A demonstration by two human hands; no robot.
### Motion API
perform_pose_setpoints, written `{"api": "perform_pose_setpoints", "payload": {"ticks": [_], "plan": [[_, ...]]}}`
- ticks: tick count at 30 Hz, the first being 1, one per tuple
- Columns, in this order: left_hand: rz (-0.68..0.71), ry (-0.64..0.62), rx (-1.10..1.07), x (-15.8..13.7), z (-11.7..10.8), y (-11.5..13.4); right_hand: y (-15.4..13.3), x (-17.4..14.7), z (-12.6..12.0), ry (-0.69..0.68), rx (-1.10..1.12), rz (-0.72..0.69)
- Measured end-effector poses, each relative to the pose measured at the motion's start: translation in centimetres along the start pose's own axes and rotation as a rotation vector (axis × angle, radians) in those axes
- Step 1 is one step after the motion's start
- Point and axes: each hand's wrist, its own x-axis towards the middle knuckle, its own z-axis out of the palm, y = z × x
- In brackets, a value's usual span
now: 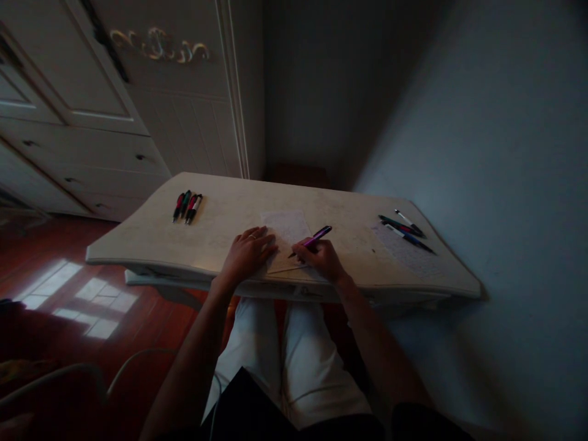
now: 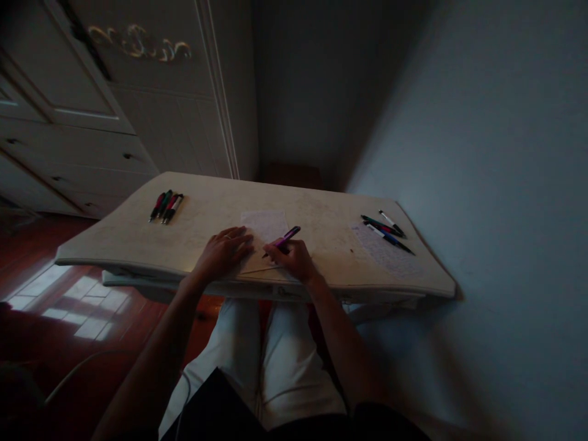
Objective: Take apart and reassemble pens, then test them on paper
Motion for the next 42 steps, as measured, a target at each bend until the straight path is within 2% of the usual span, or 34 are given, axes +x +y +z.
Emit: {"api": "perform_pose_setpoints", "payload": {"ticks": [7, 13, 21, 27, 31, 38, 42], "plan": [[0.019, 0.002, 0.051, -0.19, -0.01, 0.42, -0.02, 0.38, 0.34, -0.08, -0.104, -0.18], [0.005, -0.013, 0.061, -0.19, -0.17, 0.55, 0.18, 0.62, 0.6, -0.156, -0.091, -0.13], [-0.004, -0.004, 0.023, -0.18, -0.13, 0.66, -0.34, 0.57, 0.57, -0.2, -0.096, -0.137], [0.014, 0.008, 0.016, -0.23, -0.04, 0.54, -0.02, 0.56, 0.69, -0.164, -0.117, -0.142], [0.009, 0.009, 0.018, -0.27, -0.02, 0.52, 0.08, 0.52, 0.71, -0.192, -0.092, -0.142], [0.006, 0.006, 0.031, -0.27, -0.12, 0.62, 0.21, 0.29, 0.63, -0.141, -0.008, -0.041], [0.0, 0.009, 0.018, -0.3, -0.22, 0.71, 0.28, 0.24, 0.71, -0.144, 0.017, -0.035]]}}
